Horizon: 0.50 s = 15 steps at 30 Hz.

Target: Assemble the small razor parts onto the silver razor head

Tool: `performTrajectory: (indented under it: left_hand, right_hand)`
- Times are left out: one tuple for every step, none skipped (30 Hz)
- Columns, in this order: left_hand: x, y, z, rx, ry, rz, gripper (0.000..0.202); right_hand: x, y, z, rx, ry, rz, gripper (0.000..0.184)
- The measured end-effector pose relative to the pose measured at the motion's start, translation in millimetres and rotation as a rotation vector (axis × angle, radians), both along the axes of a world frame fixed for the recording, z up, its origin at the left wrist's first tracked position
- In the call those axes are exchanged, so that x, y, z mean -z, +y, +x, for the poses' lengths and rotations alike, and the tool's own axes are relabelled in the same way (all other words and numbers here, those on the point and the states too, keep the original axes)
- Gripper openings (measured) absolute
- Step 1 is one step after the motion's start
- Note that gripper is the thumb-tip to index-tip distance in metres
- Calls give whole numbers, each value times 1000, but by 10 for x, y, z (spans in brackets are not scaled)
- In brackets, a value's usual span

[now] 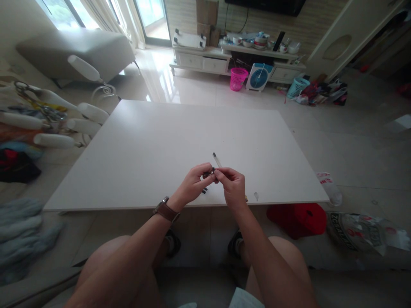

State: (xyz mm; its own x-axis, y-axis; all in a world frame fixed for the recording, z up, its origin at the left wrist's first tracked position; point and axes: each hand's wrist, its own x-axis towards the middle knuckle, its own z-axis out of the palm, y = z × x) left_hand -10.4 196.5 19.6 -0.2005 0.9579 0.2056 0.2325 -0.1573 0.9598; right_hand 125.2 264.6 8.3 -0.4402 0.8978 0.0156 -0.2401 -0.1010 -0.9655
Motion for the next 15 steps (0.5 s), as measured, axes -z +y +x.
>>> performTrajectory:
  left_hand:
    - [-10, -6, -6, -3, 66, 13, 31]
    - [-16, -11, -12, -7, 129, 26, 31]
    - [-19, -15, -16, -12, 179, 35, 31]
    - [-20, -18, -18, -15, 210, 39, 30]
    - [-20, -20, -19, -18, 230, 39, 29]
    - [-21, -22, -17, -20, 242, 36, 29]
    - [-23, -23, -15, -21, 249, 33, 29]
    - [-28, -24, -11, -20, 253, 29, 29]
    - [-35, -24, -8, -21, 256, 24, 29]
    - [-44, -25, -4, -23, 258, 19, 29]
    - [-54, -27, -2, -26, 261, 17, 29]
    - [-63, -28, 0, -30, 264, 17, 28]
    - [-72, -30, 1, -35, 265, 19, 28]
    - [-78, -31, 0, -40, 266, 22, 28]
    - [-83, -32, 0, -42, 266, 26, 28]
  right_hand:
    - [0, 7, -1, -9, -2, 1, 14]
    - [-3, 11, -1, -16, -4, 3, 13]
    - [-9, 12, 1, -21, -7, 7, 12]
    - [-16, 11, 2, -22, -8, 12, 12]
    - [-22, 8, 5, -22, -9, 17, 11]
    - [-26, 4, 7, -19, -10, 22, 10]
    - [-25, 2, 9, -16, -10, 26, 10]
    - [-17, 2, 12, -14, -10, 30, 10]
    - [-4, 4, 15, -14, -9, 32, 10]
    - [16, 9, 18, -16, -8, 32, 12]
    - [41, 15, 21, -19, -6, 31, 13]
    - [69, 22, 25, -23, -2, 28, 15]
    - [96, 30, 28, -28, 3, 24, 15]
    - [122, 37, 30, -33, 9, 20, 16]
    - [143, 42, 32, -38, 15, 17, 15]
